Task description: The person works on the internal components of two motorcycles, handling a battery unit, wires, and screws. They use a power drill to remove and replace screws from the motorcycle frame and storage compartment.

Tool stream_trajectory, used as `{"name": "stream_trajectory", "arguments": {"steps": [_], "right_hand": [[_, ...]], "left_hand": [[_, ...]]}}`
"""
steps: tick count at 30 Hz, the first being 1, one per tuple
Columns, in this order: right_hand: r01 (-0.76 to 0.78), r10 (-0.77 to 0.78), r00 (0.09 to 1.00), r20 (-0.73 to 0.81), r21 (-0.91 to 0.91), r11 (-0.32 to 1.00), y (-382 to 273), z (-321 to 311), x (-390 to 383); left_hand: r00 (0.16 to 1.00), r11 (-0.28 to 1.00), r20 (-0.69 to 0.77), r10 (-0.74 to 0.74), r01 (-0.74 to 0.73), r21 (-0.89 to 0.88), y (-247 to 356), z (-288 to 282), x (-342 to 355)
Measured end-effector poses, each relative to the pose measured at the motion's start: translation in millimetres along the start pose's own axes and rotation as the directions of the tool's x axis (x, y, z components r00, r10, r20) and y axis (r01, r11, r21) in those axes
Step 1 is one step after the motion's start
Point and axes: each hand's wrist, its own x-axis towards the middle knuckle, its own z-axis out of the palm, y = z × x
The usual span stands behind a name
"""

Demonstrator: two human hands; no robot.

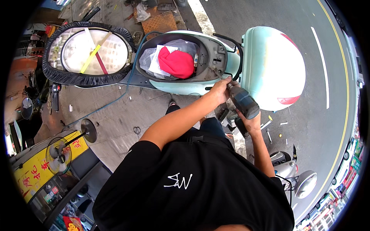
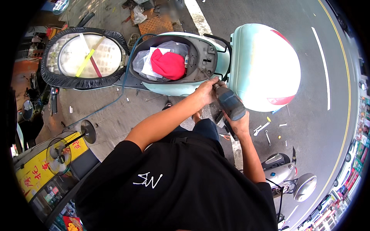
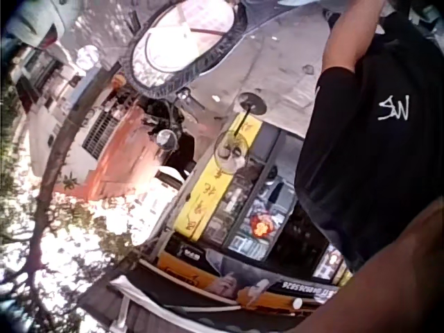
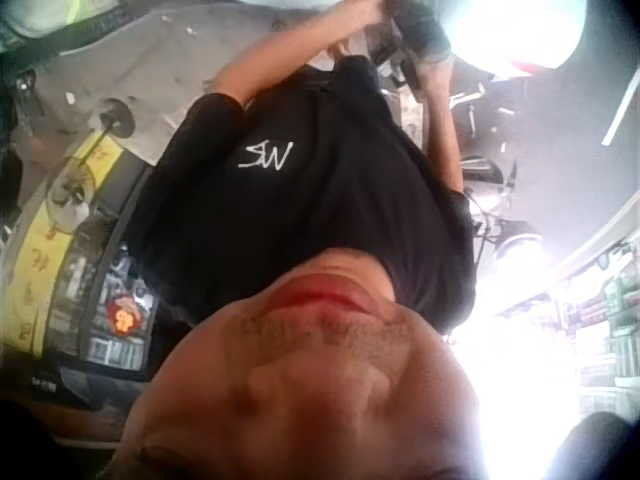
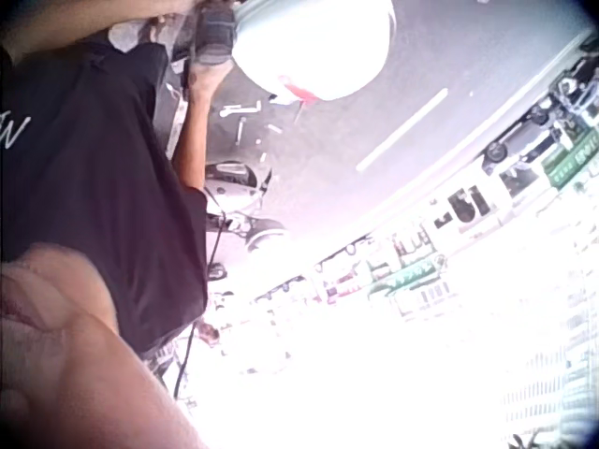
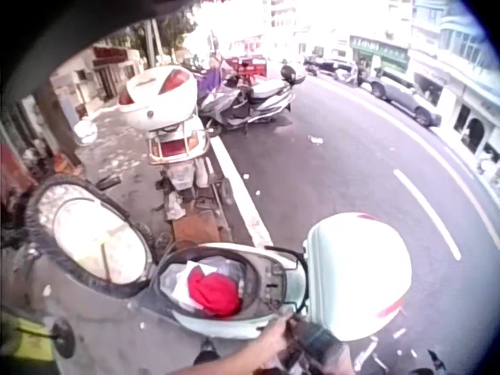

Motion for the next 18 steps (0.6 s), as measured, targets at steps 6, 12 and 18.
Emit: {"name": "stream_trajectory", "arguments": {"steps": [6,12,18], "right_hand": [[-0.156,0.152,0.984,-0.097,-0.029,0.987,-33.4,18.0,-9.6],[-0.336,0.378,0.897,-0.230,0.201,0.920,-89.7,48.0,-9.3],[-0.464,0.572,0.761,-0.305,0.360,0.809,-111.7,72.6,-2.6]], "left_hand": [[0.983,0.984,0.064,-0.175,0.172,0.044,18.3,11.3,-7.5],[0.928,0.935,0.137,-0.347,0.331,0.125,33.9,11.1,-8.7],[0.895,0.883,0.127,-0.427,0.382,0.273,52.1,12.7,-7.7]]}}
